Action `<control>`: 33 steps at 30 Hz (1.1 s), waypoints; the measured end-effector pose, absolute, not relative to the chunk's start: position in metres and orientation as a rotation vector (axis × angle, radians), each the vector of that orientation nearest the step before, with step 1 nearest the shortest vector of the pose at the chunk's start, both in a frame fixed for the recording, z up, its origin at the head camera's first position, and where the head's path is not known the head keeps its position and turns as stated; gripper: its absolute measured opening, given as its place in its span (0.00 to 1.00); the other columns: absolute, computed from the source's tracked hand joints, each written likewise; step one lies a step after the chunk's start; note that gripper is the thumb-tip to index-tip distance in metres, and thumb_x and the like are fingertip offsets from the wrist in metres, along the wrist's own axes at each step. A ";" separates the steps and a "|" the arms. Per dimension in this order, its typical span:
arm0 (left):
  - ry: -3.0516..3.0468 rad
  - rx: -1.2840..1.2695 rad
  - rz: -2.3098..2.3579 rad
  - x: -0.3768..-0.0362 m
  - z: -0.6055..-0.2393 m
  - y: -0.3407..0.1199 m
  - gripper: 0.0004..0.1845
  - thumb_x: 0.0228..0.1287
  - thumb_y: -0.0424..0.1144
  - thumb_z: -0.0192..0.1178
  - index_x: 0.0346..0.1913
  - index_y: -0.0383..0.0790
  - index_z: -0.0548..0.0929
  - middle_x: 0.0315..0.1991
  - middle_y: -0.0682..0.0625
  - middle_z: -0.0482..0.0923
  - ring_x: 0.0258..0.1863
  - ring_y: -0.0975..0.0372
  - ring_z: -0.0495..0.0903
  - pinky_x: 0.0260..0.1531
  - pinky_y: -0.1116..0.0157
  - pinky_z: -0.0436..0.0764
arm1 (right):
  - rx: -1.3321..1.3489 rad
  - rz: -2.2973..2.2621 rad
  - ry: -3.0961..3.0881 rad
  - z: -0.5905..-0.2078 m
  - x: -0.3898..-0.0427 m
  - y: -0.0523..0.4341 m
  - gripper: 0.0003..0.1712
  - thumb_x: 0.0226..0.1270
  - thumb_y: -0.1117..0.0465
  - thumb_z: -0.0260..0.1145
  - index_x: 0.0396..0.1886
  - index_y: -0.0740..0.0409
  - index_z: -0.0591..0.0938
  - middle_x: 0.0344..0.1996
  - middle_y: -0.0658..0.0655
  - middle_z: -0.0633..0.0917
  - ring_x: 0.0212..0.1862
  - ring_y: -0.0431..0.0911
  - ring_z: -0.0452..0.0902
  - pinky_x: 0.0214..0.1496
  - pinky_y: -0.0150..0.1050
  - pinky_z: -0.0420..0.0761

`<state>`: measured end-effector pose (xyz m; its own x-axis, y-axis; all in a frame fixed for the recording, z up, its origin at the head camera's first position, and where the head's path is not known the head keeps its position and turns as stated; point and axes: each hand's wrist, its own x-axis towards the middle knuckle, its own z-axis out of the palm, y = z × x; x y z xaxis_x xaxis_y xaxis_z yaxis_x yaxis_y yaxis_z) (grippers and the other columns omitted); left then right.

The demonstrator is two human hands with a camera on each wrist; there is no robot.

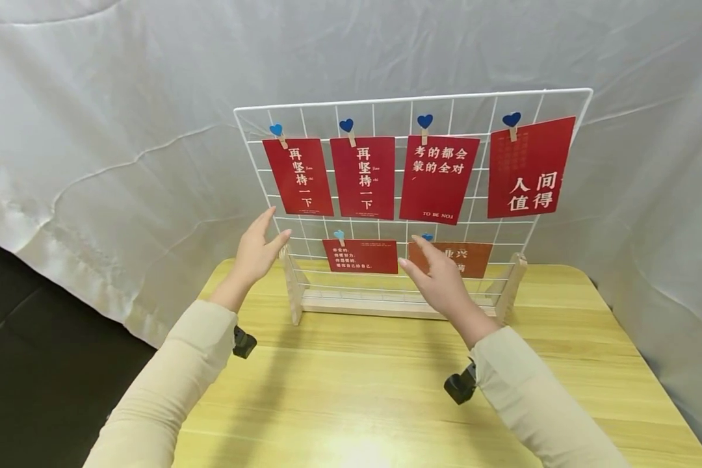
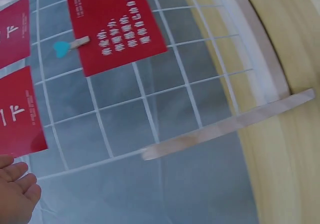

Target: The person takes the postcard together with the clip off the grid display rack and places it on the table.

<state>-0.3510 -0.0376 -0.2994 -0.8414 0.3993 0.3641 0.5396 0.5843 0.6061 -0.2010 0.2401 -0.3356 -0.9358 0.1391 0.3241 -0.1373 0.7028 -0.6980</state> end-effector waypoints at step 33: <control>-2.391 -0.790 -1.411 -0.367 -0.198 -0.028 0.21 0.57 0.39 0.56 0.54 0.37 0.71 0.50 0.46 0.69 0.49 0.60 0.68 0.46 0.69 0.69 | 0.082 1.554 -2.472 -0.281 -0.262 0.189 0.31 0.58 0.50 0.58 0.60 0.53 0.63 0.55 0.53 0.69 0.54 0.47 0.64 0.52 0.44 0.68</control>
<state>-0.3668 -0.0285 -0.1976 -0.8201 0.3227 0.4725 0.5697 0.3825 0.7274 -0.2625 0.1886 -0.2811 -0.9741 0.0694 0.2151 -0.1637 0.4392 -0.8834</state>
